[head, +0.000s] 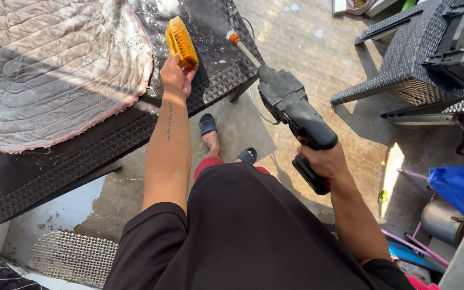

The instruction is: The person is scrubbing a small rug with a brush and then rinsing it using a pressure washer gun.

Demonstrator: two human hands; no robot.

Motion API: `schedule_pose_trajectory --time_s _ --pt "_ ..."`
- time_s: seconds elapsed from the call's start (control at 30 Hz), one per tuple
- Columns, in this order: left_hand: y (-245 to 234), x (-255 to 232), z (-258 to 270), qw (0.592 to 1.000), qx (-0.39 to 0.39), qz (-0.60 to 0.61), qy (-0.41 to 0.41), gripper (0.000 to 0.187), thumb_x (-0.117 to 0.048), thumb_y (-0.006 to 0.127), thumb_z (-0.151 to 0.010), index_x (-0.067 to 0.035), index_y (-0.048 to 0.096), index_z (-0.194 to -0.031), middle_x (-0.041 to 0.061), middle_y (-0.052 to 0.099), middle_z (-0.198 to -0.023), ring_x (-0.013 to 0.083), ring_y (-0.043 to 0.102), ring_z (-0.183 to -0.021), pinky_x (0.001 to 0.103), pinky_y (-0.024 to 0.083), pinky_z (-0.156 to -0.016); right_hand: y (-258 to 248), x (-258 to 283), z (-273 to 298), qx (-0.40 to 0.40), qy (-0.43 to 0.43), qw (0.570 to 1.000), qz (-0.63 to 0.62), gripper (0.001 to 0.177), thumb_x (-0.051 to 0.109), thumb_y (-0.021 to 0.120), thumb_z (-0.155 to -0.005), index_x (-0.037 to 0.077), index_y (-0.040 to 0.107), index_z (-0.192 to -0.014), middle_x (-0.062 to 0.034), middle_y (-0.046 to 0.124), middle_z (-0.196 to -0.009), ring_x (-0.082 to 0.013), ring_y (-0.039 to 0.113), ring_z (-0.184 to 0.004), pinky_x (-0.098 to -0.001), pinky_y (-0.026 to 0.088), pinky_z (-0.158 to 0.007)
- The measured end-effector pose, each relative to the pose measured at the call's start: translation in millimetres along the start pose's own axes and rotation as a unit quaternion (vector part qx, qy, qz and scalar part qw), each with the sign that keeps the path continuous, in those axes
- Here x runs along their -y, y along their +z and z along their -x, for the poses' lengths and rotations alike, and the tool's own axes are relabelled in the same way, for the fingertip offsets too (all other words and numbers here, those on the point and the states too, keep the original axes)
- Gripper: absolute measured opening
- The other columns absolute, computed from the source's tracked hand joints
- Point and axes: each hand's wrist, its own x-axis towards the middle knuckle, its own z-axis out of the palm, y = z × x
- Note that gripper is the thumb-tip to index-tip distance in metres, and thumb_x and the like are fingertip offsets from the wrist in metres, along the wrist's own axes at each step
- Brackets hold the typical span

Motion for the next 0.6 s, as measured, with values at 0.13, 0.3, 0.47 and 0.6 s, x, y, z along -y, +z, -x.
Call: schedule_pose_trajectory --time_s 0.13,0.3,0.47,0.6 --pt "14 1 16 1.000 0.002 -0.004 0.001 0.038 -0.015 0.044 -0.106 0.002 0.050 -0.139 0.022 0.061 -0.130 0.0367 0.067 -0.111 0.052 0.063 -0.093 -19 -7 21 0.030 0.010 0.999 0.017 0.031 0.001 0.074 -0.075 0.001 0.069 -0.105 -0.0037 0.070 -0.089 -0.0123 0.068 -0.079 -0.0306 0.057 -0.069" --pt "14 3 26 0.999 -0.043 -0.010 -0.004 0.039 -0.015 0.044 -0.105 0.001 0.049 -0.140 0.023 0.060 -0.133 0.0373 0.067 -0.113 0.051 0.061 -0.092 -39 -31 53 0.088 -0.018 0.994 0.056 0.020 0.006 0.079 -0.075 0.001 0.075 -0.093 -0.0046 0.074 -0.078 -0.0142 0.070 -0.072 -0.0313 0.058 -0.068" --pt "2 14 15 0.999 -0.035 -0.020 0.002 0.036 -0.013 0.043 -0.106 0.001 0.048 -0.139 0.022 0.060 -0.133 0.0400 0.067 -0.112 0.052 0.063 -0.090 -45 -28 71 0.108 -0.047 0.992 0.050 0.020 0.009 0.077 -0.076 0.003 0.073 -0.094 -0.0030 0.075 -0.074 -0.0118 0.071 -0.069 -0.0290 0.057 -0.065" --pt "10 21 22 0.999 -0.013 -0.052 0.004 0.036 -0.013 0.041 -0.106 0.002 0.049 -0.137 0.022 0.061 -0.131 0.0396 0.068 -0.111 0.053 0.064 -0.090 -46 -29 76 0.091 -0.057 0.993 0.052 0.022 0.009 0.077 -0.076 0.003 0.073 -0.097 -0.0038 0.073 -0.074 -0.0116 0.069 -0.069 -0.0285 0.055 -0.065"
